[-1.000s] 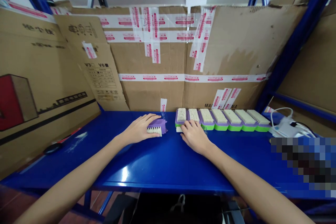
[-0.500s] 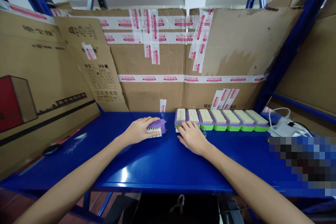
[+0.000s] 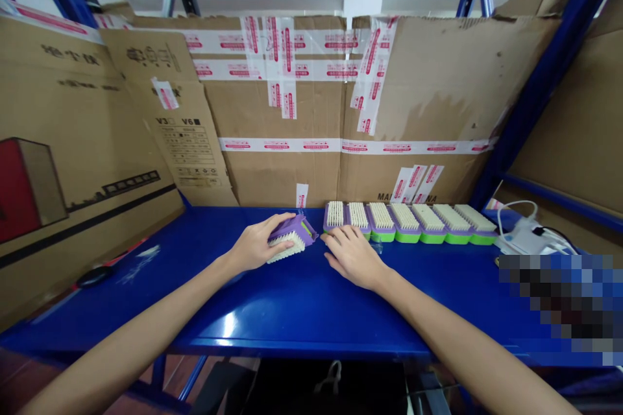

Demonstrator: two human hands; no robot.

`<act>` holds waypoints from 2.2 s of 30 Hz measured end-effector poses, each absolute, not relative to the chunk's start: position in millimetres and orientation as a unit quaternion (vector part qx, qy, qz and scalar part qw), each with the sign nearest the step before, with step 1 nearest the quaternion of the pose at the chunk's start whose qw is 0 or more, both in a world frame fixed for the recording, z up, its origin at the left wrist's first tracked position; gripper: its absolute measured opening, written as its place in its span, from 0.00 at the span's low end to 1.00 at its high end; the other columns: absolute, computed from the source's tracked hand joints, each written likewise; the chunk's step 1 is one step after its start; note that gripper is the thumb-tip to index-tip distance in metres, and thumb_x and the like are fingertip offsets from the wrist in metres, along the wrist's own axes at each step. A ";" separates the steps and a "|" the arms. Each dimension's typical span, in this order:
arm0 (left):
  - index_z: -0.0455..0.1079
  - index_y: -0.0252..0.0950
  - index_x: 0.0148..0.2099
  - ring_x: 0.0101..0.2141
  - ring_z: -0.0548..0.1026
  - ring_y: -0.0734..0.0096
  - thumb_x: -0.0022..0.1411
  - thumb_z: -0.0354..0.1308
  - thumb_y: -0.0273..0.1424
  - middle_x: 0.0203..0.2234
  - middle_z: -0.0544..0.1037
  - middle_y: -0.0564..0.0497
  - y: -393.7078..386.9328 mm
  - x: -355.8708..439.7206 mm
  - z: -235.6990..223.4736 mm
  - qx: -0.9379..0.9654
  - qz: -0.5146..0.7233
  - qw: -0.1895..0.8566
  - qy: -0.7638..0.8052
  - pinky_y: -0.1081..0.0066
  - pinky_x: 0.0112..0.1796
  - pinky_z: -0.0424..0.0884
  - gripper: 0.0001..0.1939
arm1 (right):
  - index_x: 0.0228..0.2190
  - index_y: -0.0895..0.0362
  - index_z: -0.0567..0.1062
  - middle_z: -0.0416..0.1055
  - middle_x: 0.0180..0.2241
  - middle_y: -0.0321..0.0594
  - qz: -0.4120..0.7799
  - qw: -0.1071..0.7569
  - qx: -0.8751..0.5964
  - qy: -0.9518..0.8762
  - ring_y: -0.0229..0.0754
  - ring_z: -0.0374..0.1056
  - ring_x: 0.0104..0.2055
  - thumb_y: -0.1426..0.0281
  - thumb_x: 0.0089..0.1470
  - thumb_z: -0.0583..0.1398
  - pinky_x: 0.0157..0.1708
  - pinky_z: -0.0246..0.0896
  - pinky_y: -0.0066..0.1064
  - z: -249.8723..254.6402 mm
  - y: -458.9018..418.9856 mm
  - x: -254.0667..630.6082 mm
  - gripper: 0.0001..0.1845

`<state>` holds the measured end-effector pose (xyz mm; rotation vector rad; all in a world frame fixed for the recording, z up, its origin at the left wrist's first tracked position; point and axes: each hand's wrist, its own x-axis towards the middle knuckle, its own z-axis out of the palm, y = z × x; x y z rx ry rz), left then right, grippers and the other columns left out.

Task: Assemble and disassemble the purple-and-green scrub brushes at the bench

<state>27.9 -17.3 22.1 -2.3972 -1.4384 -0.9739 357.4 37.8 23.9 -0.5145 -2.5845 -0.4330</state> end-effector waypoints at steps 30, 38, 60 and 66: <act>0.63 0.41 0.80 0.60 0.77 0.48 0.84 0.47 0.52 0.66 0.79 0.39 -21.4 33.0 23.0 -0.816 -0.353 0.049 -0.455 0.47 0.64 0.73 0.33 | 0.63 0.60 0.73 0.78 0.58 0.58 -0.236 0.241 -0.132 -0.932 0.60 0.73 0.56 0.70 0.76 0.60 0.52 0.68 0.50 20.9 35.2 353.3 0.19; 0.55 0.46 0.83 0.67 0.74 0.41 0.67 0.70 0.63 0.75 0.71 0.38 -18.3 33.2 20.7 -0.835 -0.348 0.027 -0.425 0.39 0.69 0.73 0.55 | 0.61 0.59 0.74 0.77 0.59 0.60 -0.249 0.255 -0.116 -0.927 0.60 0.74 0.55 0.71 0.76 0.58 0.51 0.71 0.51 22.4 34.3 354.4 0.16; 0.54 0.42 0.83 0.62 0.81 0.40 0.67 0.71 0.60 0.69 0.77 0.36 -23.2 46.1 24.2 -0.846 -0.296 0.163 -0.413 0.42 0.62 0.76 0.54 | 0.57 0.61 0.79 0.81 0.56 0.56 -0.251 0.259 -0.056 -0.931 0.57 0.73 0.51 0.69 0.78 0.57 0.47 0.73 0.49 15.4 30.7 349.4 0.14; 0.54 0.43 0.83 0.61 0.82 0.42 0.75 0.65 0.56 0.68 0.78 0.38 -19.4 44.0 19.0 -0.842 -0.273 0.180 -0.429 0.43 0.61 0.77 0.46 | 0.60 0.60 0.79 0.80 0.57 0.56 -0.233 0.253 -0.067 -0.937 0.58 0.74 0.54 0.70 0.78 0.58 0.50 0.74 0.50 14.5 32.2 349.7 0.16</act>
